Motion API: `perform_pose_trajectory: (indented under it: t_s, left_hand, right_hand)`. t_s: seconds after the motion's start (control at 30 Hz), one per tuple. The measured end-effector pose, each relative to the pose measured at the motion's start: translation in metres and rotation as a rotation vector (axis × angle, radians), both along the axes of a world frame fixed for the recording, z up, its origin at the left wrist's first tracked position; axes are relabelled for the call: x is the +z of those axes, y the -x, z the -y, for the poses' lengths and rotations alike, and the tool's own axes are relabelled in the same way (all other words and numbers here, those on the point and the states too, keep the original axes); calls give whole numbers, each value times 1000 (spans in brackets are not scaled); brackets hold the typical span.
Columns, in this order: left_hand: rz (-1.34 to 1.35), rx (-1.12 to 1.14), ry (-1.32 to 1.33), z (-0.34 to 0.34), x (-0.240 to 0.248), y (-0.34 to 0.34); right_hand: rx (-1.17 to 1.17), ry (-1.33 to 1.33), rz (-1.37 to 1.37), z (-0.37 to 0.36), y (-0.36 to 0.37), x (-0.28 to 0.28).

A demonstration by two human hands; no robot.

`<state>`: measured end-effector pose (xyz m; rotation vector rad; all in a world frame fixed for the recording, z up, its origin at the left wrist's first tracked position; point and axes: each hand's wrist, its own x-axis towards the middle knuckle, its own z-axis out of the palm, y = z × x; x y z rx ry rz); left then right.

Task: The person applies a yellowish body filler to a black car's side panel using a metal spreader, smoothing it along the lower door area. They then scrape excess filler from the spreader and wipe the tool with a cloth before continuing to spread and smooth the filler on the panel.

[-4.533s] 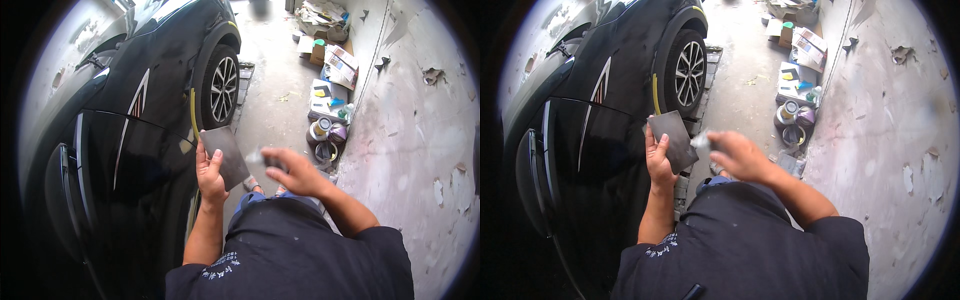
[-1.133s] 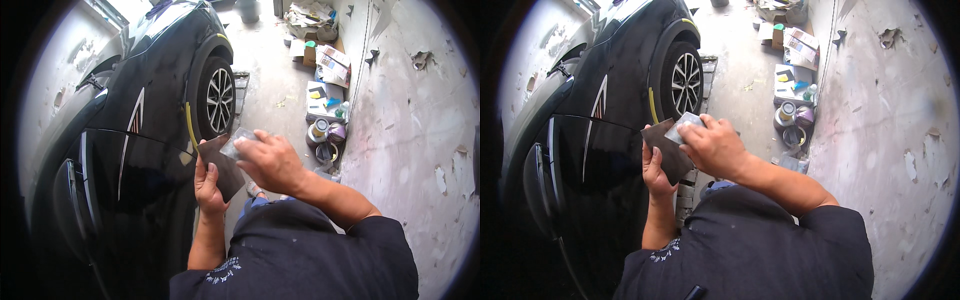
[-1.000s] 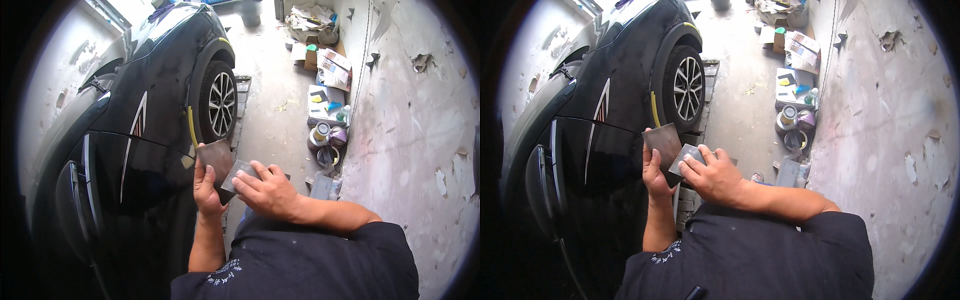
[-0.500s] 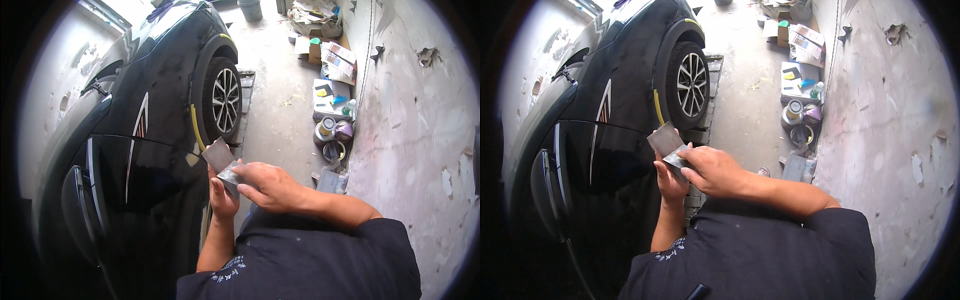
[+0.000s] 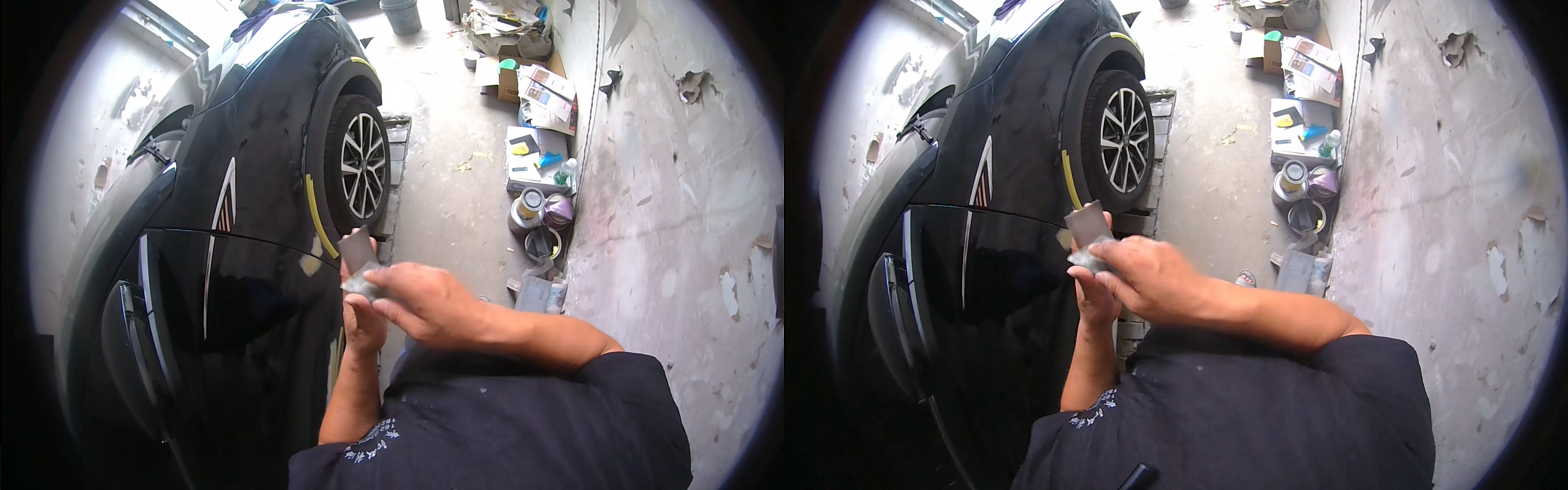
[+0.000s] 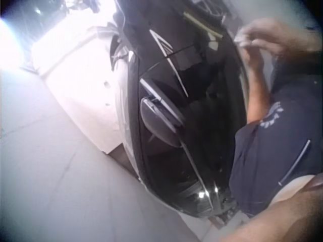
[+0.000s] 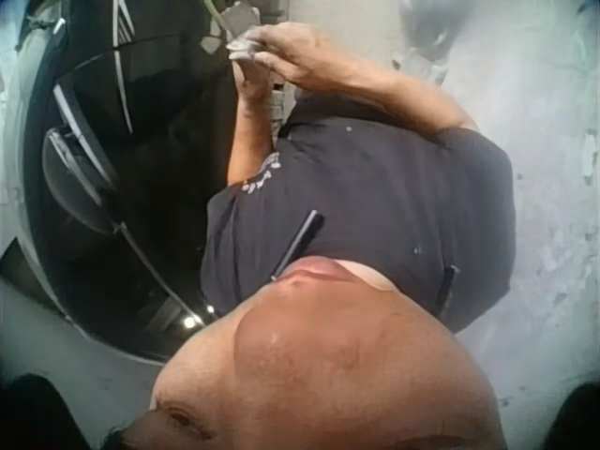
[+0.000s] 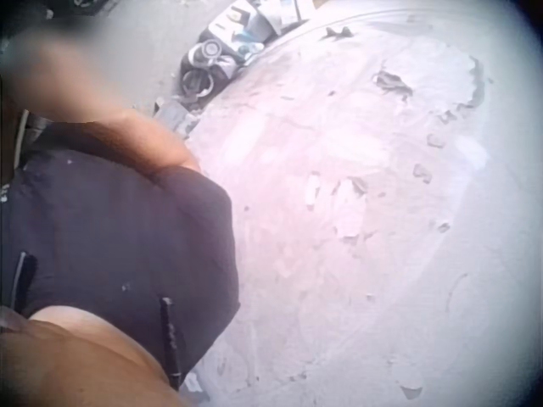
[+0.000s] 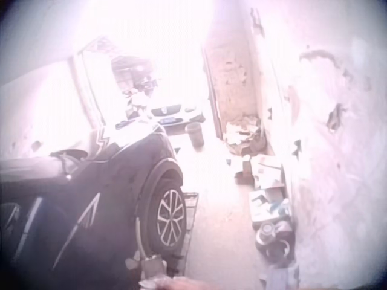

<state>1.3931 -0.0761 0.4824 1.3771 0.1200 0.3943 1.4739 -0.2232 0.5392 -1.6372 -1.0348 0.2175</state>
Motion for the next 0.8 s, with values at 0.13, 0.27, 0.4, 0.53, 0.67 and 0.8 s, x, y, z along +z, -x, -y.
perform_pose_trajectory:
  t_s: [0.13, 0.27, 0.4, 0.53, 0.67, 0.8]
  left_hand:
    - [-74, -34, -76, -3, 10, 1]
    - [-152, -115, -65, -13, 22, 6]
    - [-284, -244, -29, -9, 27, 18]
    - [-216, -146, 262, 2, 40, 8]
    - [-459, -396, -132, -17, 30, 27]
    - [-451, -287, 274, -24, 32, 25]
  right_hand:
    - [-75, -22, 110, -5, -12, -2]
    - [-136, 35, 264, -7, -15, -8]
    - [-235, 17, 329, -9, -31, -14]
    - [-158, 153, 428, 1, -3, -16]
    - [-277, 105, 487, -4, -24, -14]
    - [-245, 65, 352, 3, -35, -6]
